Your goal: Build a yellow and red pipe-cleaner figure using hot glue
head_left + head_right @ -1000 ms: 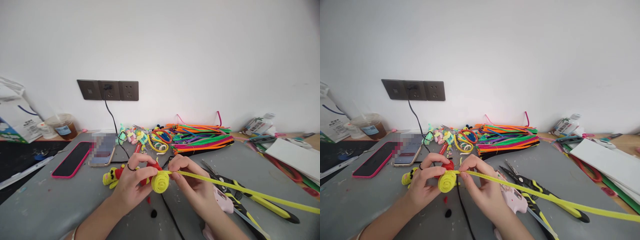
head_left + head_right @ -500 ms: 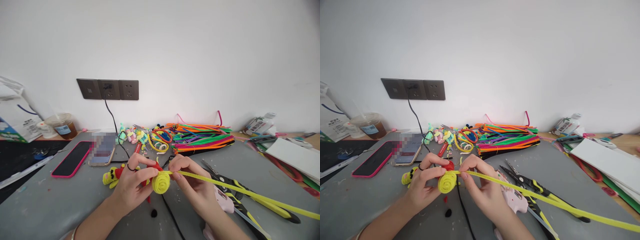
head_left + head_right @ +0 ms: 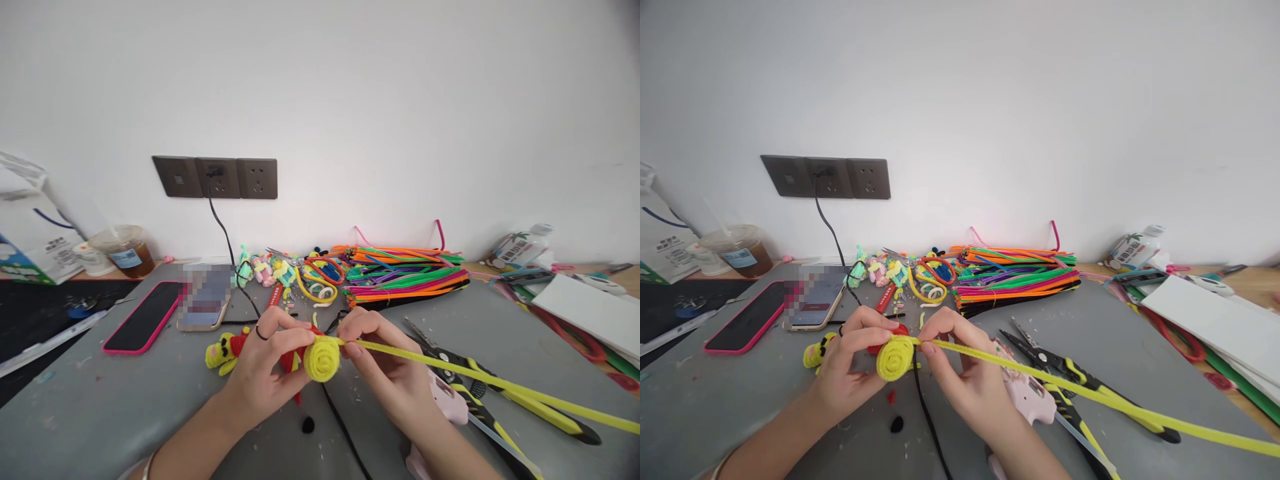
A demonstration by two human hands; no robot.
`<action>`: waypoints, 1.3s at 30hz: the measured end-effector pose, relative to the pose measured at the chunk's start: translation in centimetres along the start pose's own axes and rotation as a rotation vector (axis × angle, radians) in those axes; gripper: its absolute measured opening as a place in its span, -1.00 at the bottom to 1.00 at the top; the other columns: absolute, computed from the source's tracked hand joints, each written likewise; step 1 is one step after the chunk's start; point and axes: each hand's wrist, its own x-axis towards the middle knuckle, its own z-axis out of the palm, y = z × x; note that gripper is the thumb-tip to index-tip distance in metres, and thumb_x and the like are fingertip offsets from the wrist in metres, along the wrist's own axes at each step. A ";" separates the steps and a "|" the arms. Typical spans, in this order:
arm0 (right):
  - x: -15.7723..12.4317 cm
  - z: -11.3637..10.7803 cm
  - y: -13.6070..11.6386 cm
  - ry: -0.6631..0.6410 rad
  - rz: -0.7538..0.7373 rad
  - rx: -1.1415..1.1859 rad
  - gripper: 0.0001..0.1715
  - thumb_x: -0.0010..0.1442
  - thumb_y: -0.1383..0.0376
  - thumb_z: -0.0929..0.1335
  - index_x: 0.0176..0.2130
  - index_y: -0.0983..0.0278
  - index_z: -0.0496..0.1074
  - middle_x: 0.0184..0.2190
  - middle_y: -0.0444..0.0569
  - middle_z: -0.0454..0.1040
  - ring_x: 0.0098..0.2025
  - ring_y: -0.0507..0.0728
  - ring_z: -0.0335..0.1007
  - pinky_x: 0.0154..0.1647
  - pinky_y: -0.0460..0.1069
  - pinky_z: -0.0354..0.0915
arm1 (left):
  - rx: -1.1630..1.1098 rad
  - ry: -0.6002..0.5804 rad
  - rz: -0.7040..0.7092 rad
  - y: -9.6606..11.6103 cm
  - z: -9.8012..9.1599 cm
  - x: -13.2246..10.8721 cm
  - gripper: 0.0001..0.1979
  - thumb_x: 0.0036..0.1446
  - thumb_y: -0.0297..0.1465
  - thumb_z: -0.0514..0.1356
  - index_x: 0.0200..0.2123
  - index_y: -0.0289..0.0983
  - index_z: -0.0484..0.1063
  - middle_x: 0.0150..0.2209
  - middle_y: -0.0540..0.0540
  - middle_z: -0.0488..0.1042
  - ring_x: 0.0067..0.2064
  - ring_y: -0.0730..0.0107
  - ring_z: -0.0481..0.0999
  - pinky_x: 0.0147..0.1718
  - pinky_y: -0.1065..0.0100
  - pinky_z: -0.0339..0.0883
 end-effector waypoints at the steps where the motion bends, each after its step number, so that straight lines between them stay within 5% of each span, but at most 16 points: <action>1: 0.0 0.0 0.1 -0.001 0.003 0.001 -0.92 0.37 0.32 0.33 -0.22 0.16 0.42 -0.34 -0.10 0.40 -0.31 0.08 0.28 -0.34 -0.05 0.22 | -0.020 0.003 -0.014 -0.1 0.0 0.0 -0.58 0.18 -0.53 0.30 0.07 -0.18 0.31 -0.14 -0.11 0.44 -0.11 0.32 0.50 -0.15 0.31 0.45; 29: 0.0 -0.1 0.1 -0.004 0.013 -0.006 -0.91 0.37 0.32 0.33 -0.22 0.15 0.43 -0.34 -0.12 0.40 -0.31 0.07 0.29 -0.33 -0.06 0.22 | -0.042 -0.025 -0.075 0.0 0.0 0.0 -0.60 0.21 -0.54 0.26 0.08 -0.13 0.34 -0.19 -0.07 0.42 -0.18 0.35 0.46 -0.17 0.32 0.43; 39: -0.1 -0.1 0.2 0.037 0.032 -0.025 -0.92 0.37 0.30 0.34 -0.21 0.15 0.45 -0.34 -0.11 0.42 -0.33 0.07 0.33 -0.33 -0.05 0.25 | -0.053 0.024 -0.354 0.3 0.3 -0.8 -0.46 0.13 -0.37 0.38 0.13 -0.07 0.28 -0.11 -0.03 0.54 -0.15 0.36 0.59 -0.14 0.39 0.49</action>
